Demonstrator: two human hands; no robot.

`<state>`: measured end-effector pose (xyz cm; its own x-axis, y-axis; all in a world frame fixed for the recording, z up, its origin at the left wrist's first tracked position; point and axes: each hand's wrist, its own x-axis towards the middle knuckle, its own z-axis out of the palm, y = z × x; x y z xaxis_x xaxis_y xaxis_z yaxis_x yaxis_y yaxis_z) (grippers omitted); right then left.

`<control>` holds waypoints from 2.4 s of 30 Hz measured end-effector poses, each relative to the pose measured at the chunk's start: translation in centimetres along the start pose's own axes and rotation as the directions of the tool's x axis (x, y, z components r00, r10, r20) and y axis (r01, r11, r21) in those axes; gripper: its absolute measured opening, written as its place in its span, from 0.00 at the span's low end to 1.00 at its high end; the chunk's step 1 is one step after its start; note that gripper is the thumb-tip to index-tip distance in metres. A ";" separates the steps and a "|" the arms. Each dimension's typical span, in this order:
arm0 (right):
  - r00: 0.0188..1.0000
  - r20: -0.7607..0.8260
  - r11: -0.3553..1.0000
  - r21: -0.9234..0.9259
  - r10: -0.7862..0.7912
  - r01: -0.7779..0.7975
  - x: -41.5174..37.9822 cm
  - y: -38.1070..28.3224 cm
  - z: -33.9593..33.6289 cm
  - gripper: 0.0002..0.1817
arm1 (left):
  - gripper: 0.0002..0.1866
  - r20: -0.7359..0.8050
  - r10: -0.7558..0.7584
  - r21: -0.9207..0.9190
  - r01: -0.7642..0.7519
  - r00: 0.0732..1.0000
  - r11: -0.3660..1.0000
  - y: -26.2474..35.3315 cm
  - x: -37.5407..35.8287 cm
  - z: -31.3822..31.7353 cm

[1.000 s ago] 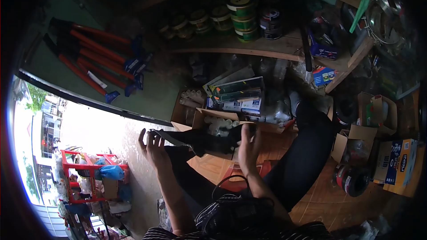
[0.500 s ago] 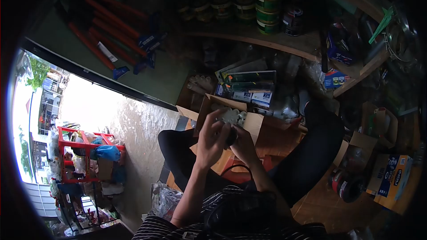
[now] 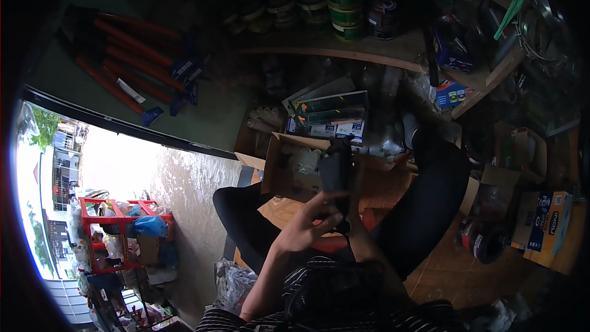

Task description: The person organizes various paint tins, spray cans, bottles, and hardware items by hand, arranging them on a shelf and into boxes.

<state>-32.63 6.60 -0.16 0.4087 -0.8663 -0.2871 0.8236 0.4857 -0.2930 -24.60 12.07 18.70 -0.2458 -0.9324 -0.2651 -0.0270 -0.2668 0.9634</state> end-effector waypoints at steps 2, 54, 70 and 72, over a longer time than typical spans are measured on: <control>1.000 0.006 0.999 -0.039 0.001 0.000 -0.2 -0.8 0.2 0.17 | 0.32 0.012 -0.039 -0.062 0.040 0.999 0.997 0.3 0.1 -0.2; 0.987 0.130 0.706 -0.690 -0.095 0.159 -0.8 -6.4 2.7 0.15 | 0.13 0.595 0.707 0.801 -0.210 0.382 -0.561 33.6 41.5 9.0; 0.984 0.153 0.671 -0.721 -0.090 0.173 -0.4 -5.9 2.7 0.15 | 0.24 0.221 0.795 0.937 0.103 0.565 -0.334 35.6 36.7 -1.5; 0.983 0.159 0.663 -0.727 -0.093 0.180 -0.3 -5.7 2.8 0.15 | 0.23 0.256 0.808 0.945 0.039 0.530 -0.325 35.3 36.4 -1.6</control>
<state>-36.34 3.78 4.15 0.3879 -0.9151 -0.1100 0.3339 0.2508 -0.9086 -32.96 -31.64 43.05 -0.4002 -0.6478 0.6482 -0.9164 0.2809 -0.2852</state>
